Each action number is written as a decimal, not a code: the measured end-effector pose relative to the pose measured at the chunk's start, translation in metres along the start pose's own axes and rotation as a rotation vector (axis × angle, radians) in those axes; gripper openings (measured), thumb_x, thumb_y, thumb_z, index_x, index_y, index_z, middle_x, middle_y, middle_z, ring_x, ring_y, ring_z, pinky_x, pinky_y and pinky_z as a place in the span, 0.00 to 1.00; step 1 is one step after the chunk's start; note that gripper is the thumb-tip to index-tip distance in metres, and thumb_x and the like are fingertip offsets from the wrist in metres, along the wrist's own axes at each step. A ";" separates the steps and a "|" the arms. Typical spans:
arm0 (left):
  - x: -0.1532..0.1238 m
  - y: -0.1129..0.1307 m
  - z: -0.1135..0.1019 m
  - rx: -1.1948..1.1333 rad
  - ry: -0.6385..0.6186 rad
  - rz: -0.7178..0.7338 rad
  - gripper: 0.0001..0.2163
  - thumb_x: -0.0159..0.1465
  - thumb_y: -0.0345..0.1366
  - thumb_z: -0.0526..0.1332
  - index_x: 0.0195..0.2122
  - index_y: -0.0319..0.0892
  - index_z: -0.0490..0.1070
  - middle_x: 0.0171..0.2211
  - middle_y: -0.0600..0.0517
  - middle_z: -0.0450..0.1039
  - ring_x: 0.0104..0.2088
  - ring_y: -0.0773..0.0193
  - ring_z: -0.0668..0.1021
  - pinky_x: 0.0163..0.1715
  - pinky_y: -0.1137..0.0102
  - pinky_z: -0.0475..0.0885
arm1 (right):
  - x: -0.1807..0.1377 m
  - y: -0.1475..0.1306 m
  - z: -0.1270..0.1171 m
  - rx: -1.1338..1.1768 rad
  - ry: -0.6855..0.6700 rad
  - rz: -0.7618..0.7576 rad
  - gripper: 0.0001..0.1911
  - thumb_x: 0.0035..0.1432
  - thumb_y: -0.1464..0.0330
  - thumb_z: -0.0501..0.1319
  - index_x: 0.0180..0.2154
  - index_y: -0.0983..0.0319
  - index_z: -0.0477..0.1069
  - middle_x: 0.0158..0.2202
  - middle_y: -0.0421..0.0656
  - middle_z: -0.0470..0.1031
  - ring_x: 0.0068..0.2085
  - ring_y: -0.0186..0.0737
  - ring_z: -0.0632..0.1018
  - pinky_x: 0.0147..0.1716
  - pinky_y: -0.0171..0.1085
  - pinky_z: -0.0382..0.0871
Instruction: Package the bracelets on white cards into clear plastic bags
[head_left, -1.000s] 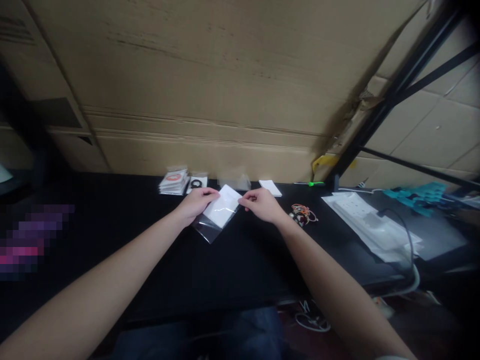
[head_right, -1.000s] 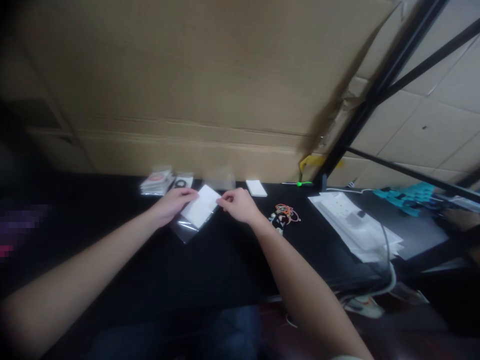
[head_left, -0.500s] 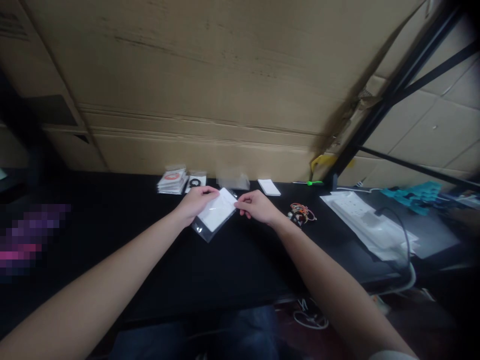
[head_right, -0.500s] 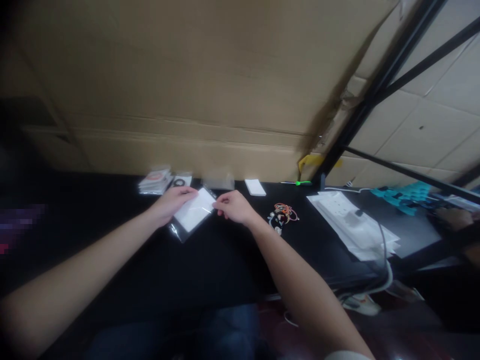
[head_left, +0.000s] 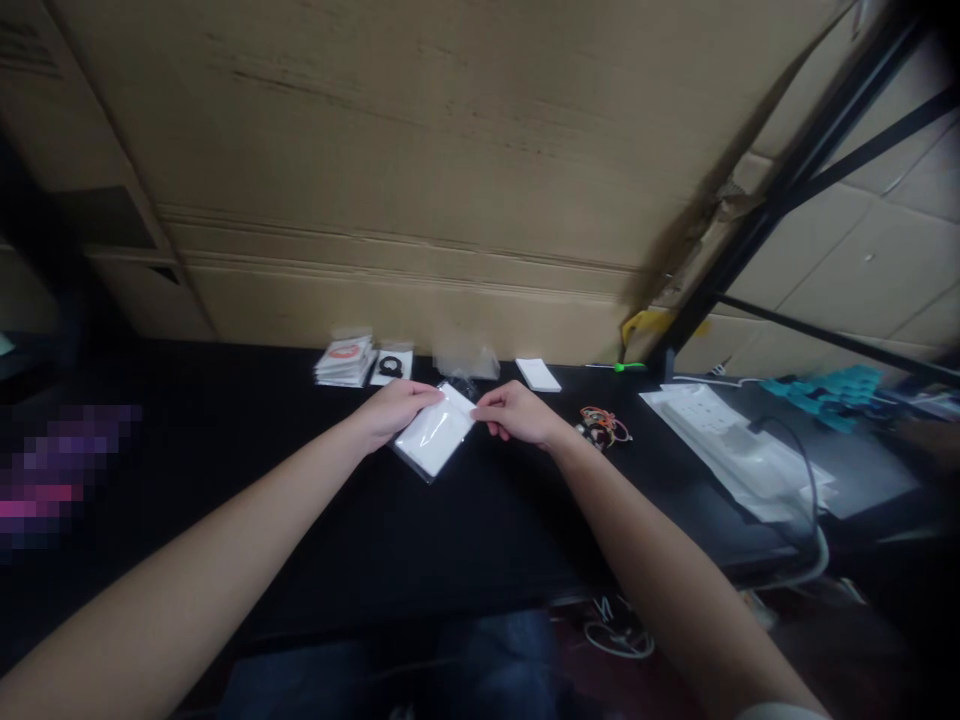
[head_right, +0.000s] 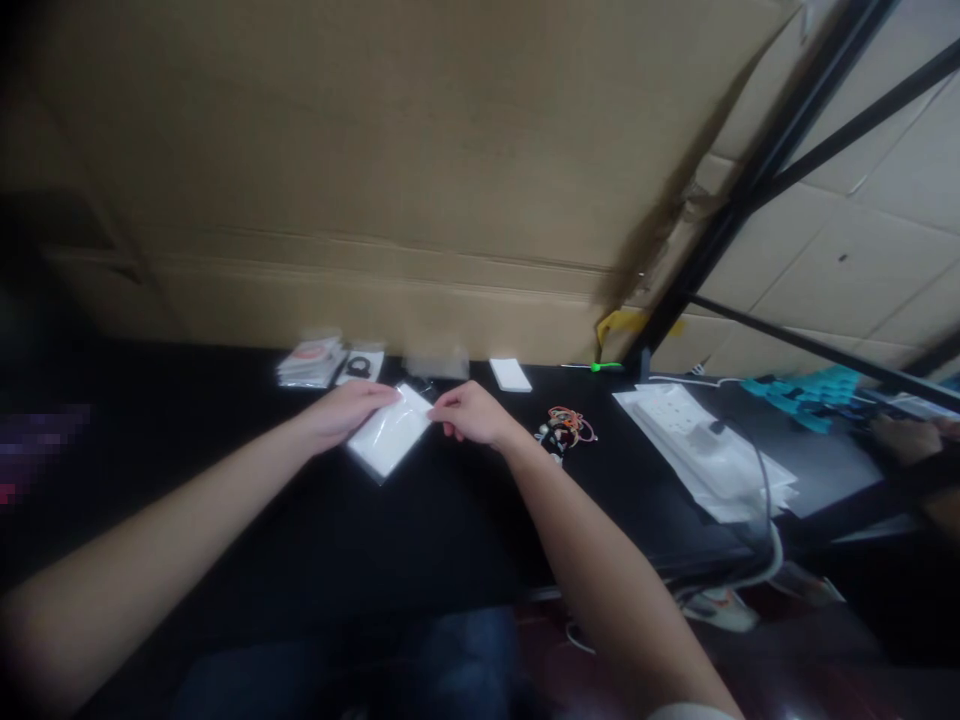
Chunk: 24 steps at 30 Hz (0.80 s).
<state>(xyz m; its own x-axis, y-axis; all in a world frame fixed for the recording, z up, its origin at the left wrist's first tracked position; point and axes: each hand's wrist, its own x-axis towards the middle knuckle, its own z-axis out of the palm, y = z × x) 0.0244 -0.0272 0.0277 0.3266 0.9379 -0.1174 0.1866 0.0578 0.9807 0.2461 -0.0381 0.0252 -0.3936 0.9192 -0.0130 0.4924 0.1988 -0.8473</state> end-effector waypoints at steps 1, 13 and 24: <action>0.000 0.000 0.000 0.016 -0.004 0.006 0.11 0.55 0.39 0.63 0.35 0.38 0.77 0.33 0.46 0.77 0.30 0.61 0.76 0.29 0.69 0.68 | 0.000 0.000 0.002 0.003 -0.001 0.000 0.11 0.54 0.63 0.61 0.25 0.63 0.73 0.19 0.39 0.70 0.17 0.27 0.64 0.17 0.31 0.54; 0.008 -0.012 -0.006 0.254 -0.025 0.168 0.12 0.55 0.44 0.62 0.35 0.45 0.79 0.33 0.49 0.78 0.31 0.59 0.76 0.31 0.68 0.67 | -0.004 -0.011 0.003 0.207 -0.330 0.130 0.13 0.55 0.63 0.60 0.25 0.65 0.72 0.25 0.43 0.77 0.19 0.26 0.68 0.16 0.27 0.57; -0.004 -0.005 0.003 0.589 0.111 0.434 0.21 0.57 0.47 0.60 0.50 0.45 0.71 0.47 0.46 0.73 0.43 0.54 0.75 0.42 0.63 0.67 | 0.006 0.001 0.014 0.183 -0.012 0.099 0.12 0.57 0.64 0.60 0.25 0.65 0.71 0.23 0.44 0.75 0.18 0.29 0.71 0.15 0.29 0.63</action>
<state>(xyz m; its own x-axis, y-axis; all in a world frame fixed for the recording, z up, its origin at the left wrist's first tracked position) 0.0253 -0.0322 0.0227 0.3945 0.8654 0.3090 0.5387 -0.4902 0.6852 0.2337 -0.0374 0.0170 -0.3598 0.9270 -0.1060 0.3805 0.0421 -0.9238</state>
